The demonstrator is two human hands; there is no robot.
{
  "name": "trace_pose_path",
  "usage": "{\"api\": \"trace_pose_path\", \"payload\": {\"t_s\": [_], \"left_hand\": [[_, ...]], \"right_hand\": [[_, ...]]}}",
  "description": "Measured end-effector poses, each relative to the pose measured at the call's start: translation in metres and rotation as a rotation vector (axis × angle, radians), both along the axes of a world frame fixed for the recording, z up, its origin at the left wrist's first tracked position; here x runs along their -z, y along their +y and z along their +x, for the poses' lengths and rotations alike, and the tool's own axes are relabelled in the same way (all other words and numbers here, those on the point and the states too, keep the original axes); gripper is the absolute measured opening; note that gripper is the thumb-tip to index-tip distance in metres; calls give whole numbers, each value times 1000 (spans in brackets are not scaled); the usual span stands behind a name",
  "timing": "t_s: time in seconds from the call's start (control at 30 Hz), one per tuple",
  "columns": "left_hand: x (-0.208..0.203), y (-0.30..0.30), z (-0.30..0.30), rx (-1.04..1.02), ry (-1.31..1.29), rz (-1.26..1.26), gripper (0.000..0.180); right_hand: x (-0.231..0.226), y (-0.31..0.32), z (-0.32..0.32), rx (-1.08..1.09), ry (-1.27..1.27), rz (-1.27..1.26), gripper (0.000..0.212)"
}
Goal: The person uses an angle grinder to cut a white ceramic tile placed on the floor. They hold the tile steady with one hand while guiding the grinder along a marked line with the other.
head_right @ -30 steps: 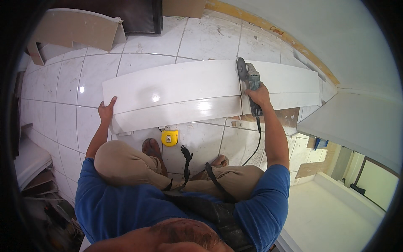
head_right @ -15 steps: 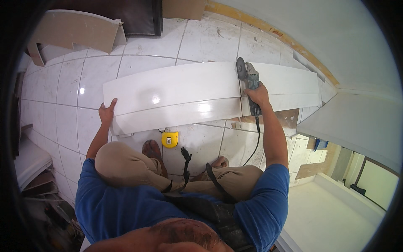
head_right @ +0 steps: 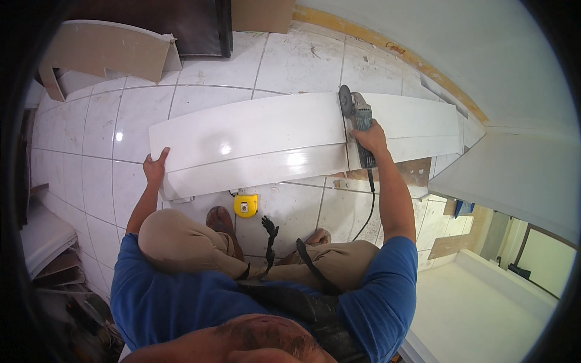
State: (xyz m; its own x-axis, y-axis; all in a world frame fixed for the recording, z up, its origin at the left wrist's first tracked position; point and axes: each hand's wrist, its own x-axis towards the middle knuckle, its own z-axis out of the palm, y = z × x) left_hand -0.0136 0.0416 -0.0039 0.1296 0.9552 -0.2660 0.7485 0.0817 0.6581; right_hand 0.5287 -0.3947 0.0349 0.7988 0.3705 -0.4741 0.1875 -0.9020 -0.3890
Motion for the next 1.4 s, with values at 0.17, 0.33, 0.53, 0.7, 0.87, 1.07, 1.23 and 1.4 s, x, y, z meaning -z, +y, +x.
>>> {"api": "trace_pose_path", "payload": {"t_s": [0.17, 0.33, 0.53, 0.7, 0.87, 1.07, 1.23, 1.4], "left_hand": [[2, 3, -3, 1, 51, 10, 70], [2, 1, -1, 0, 16, 8, 70], [3, 1, -2, -2, -7, 4, 68], [-1, 0, 1, 6, 16, 15, 68], [5, 2, -4, 0, 25, 20, 69], [5, 1, -3, 3, 9, 39, 69], [6, 2, -2, 7, 12, 34, 69], [5, 2, -2, -1, 14, 34, 69]], "right_hand": [[-5, 0, -4, -2, -4, 6, 80], [-6, -5, -6, 16, 6, 10, 79], [-6, -6, -8, 3, -5, 21, 77], [-6, -2, -7, 15, -11, 34, 76], [-6, 4, -4, 24, -9, 28, 77], [-2, 8, 0, 12, -21, 33, 77], [10, 5, 8, 5, -67, 49, 74], [8, 11, 8, -3, -61, 60, 74]]}}
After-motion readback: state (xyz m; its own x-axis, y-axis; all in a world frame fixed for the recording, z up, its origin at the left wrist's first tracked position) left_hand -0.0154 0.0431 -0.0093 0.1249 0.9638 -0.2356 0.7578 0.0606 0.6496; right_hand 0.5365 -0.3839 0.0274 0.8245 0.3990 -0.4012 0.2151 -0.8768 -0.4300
